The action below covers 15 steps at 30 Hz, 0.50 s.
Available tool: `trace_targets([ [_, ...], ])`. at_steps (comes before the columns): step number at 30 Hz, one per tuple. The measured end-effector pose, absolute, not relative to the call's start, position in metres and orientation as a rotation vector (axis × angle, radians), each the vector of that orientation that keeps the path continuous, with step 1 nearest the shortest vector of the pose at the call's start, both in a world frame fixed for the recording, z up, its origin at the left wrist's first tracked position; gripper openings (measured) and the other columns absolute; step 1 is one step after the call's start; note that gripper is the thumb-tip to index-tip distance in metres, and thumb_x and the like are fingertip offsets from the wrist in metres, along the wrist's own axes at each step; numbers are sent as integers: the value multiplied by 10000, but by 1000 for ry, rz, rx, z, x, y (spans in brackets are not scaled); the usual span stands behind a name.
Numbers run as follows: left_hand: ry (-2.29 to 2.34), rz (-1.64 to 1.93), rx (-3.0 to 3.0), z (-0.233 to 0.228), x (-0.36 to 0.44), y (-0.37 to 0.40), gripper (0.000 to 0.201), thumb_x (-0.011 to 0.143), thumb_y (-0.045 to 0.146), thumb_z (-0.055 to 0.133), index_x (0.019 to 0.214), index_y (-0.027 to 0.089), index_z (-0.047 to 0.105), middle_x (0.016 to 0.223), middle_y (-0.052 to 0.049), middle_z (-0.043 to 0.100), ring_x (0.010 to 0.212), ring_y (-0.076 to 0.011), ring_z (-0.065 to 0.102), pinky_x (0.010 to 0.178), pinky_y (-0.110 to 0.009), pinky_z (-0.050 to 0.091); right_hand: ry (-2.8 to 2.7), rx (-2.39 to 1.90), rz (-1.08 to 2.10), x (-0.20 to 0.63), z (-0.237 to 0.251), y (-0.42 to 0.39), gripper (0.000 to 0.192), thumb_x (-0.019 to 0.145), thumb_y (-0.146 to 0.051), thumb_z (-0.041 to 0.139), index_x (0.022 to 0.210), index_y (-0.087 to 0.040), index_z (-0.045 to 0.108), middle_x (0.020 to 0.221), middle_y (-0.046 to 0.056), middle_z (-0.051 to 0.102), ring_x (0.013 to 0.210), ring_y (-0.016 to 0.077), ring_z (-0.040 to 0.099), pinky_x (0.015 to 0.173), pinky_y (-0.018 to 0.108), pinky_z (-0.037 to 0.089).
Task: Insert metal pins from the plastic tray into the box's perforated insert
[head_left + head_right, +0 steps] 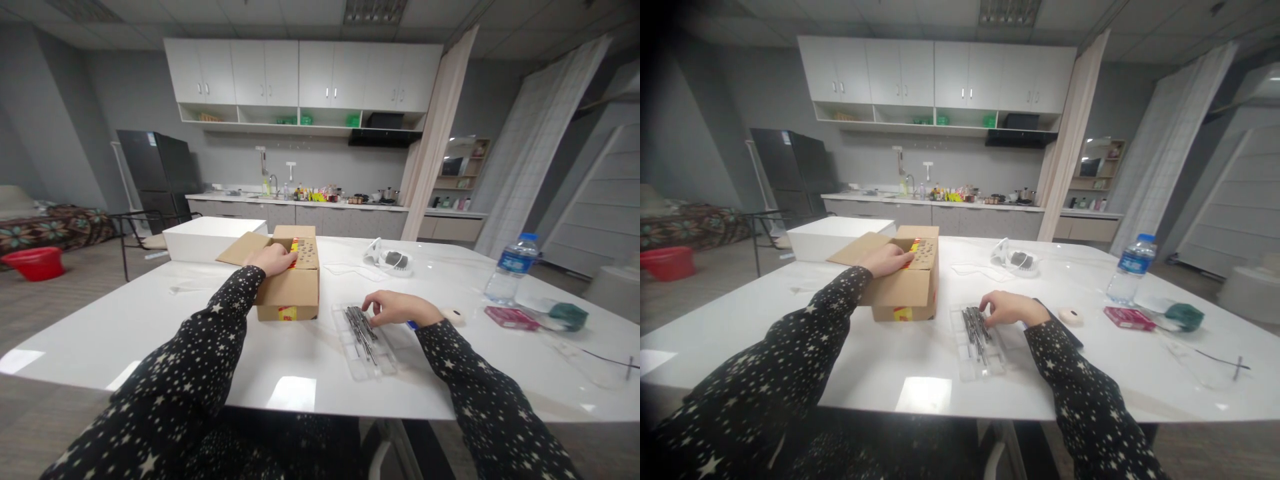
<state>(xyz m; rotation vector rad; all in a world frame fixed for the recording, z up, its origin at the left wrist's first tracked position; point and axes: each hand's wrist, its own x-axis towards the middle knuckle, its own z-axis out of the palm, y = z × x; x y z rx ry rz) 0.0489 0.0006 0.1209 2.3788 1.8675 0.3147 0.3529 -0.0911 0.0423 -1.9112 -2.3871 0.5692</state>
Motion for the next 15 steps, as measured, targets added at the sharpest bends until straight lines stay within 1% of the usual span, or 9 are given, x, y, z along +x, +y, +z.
trace_targets([
  [3,1876,317,2377,121,49,0,582,892,661,351,948,237,746,1241,-101,721,1151,-339,658,986,-439,477,-2376,-1986,636,353,46,-97,642,668,-399,760,1266,-186,668,1052,74,709,885,246,653,769,327,477],
  [7,1874,314,2377,121,50,0,582,894,659,349,967,241,748,1238,-96,723,1157,-340,655,980,-439,482,-2398,-2005,711,350,48,-102,749,624,-432,802,1317,-212,621,1049,62,693,868,249,648,756,335,472],
  [11,1872,312,2386,121,51,0,583,891,661,353,957,238,749,1241,-97,721,1148,-343,657,979,-438,481,-2400,-2046,739,347,46,-104,825,594,-455,827,1349,-224,586,1036,56,686,853,253,644,736,341,464],
  [15,1862,307,2387,121,52,0,582,894,656,350,943,236,750,1249,-99,716,1142,-344,657,978,-440,481,-2415,-2080,699,344,46,-105,848,594,-449,829,1365,-213,567,1022,62,680,868,261,638,734,345,456],
])
